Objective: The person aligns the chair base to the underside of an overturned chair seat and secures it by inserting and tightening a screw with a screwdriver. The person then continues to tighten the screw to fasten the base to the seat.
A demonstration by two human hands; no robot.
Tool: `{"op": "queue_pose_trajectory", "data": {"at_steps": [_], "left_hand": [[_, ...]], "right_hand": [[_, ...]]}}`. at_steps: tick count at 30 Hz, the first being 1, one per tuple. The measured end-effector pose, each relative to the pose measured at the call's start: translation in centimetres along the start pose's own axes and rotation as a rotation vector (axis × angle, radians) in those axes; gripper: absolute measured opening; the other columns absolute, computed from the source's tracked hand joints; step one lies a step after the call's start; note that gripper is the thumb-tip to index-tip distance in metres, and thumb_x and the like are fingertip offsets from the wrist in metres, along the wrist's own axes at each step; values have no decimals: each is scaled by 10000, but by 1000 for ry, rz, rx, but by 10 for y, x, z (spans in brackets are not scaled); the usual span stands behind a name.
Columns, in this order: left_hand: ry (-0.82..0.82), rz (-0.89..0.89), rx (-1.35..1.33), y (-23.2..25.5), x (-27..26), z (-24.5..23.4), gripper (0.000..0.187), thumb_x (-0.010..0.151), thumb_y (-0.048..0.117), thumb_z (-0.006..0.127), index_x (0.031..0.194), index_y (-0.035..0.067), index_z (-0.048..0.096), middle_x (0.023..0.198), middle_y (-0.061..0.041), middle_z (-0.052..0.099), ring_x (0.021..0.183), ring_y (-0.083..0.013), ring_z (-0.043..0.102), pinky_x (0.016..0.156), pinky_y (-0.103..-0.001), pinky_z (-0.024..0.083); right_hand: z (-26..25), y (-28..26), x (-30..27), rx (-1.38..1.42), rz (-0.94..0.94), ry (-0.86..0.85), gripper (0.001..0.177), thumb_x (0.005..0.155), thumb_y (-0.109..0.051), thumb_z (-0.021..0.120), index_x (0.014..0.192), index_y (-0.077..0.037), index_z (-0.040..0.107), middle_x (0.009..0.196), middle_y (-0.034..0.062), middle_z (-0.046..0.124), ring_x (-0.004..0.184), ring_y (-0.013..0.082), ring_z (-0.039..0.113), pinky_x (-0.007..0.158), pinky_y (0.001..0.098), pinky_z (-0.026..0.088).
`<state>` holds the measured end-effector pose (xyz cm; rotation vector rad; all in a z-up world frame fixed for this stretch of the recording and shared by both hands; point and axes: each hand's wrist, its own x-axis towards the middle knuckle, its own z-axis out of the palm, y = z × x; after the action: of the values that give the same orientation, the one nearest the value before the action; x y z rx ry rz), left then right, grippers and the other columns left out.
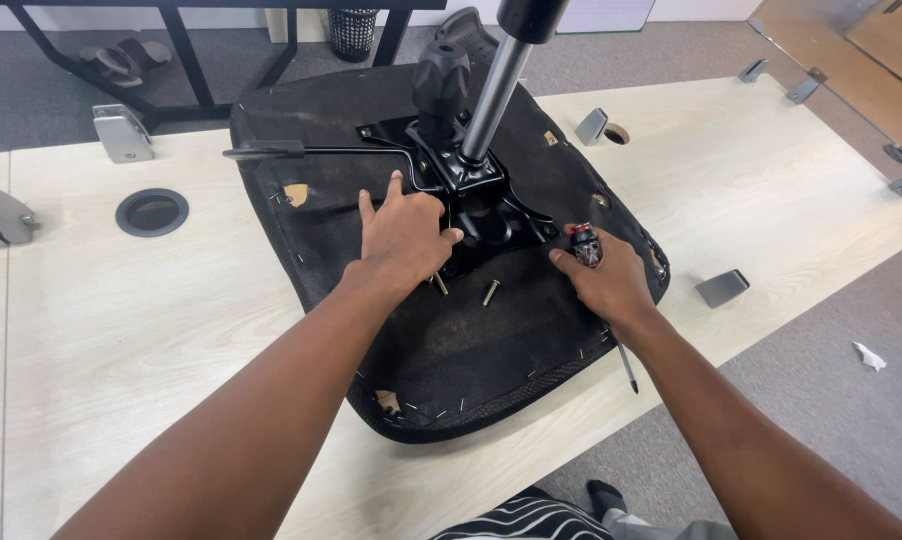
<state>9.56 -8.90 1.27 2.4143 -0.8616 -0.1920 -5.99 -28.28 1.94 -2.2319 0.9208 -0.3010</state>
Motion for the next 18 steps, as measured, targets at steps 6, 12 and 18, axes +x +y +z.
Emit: {"op": "queue_pose_trajectory", "data": {"at_steps": [6, 12, 18], "left_hand": [[-15, 19, 45, -7, 8, 6, 299, 983, 322, 663, 843, 64, 715, 1108, -195, 705, 1525, -383, 282, 1230, -689, 146], [-43, 34, 68, -15, 15, 6, 311, 950, 306, 672, 1169, 90, 717, 1301, -180, 641, 1530, -347, 241, 1204, -687, 160], [-33, 10, 92, -18, 18, 8, 417, 904, 293, 734, 1281, 120, 683, 1400, -182, 584, 1527, -302, 258, 1221, -636, 190]], "right_hand": [[-2, -10, 8, -28, 28, -54, 414, 853, -147, 778, 1264, -134, 732, 778, 33, 663, 663, 110, 563, 663, 310, 471], [-7, -10, 17, -57, 49, -91, 387, 853, -139, 771, 1239, -142, 730, 784, 33, 688, 648, 111, 595, 654, 312, 488], [-7, -9, 26, -28, -23, -132, 423, 833, -155, 792, 1250, -132, 726, 797, 25, 709, 623, 102, 600, 614, 292, 504]]}}
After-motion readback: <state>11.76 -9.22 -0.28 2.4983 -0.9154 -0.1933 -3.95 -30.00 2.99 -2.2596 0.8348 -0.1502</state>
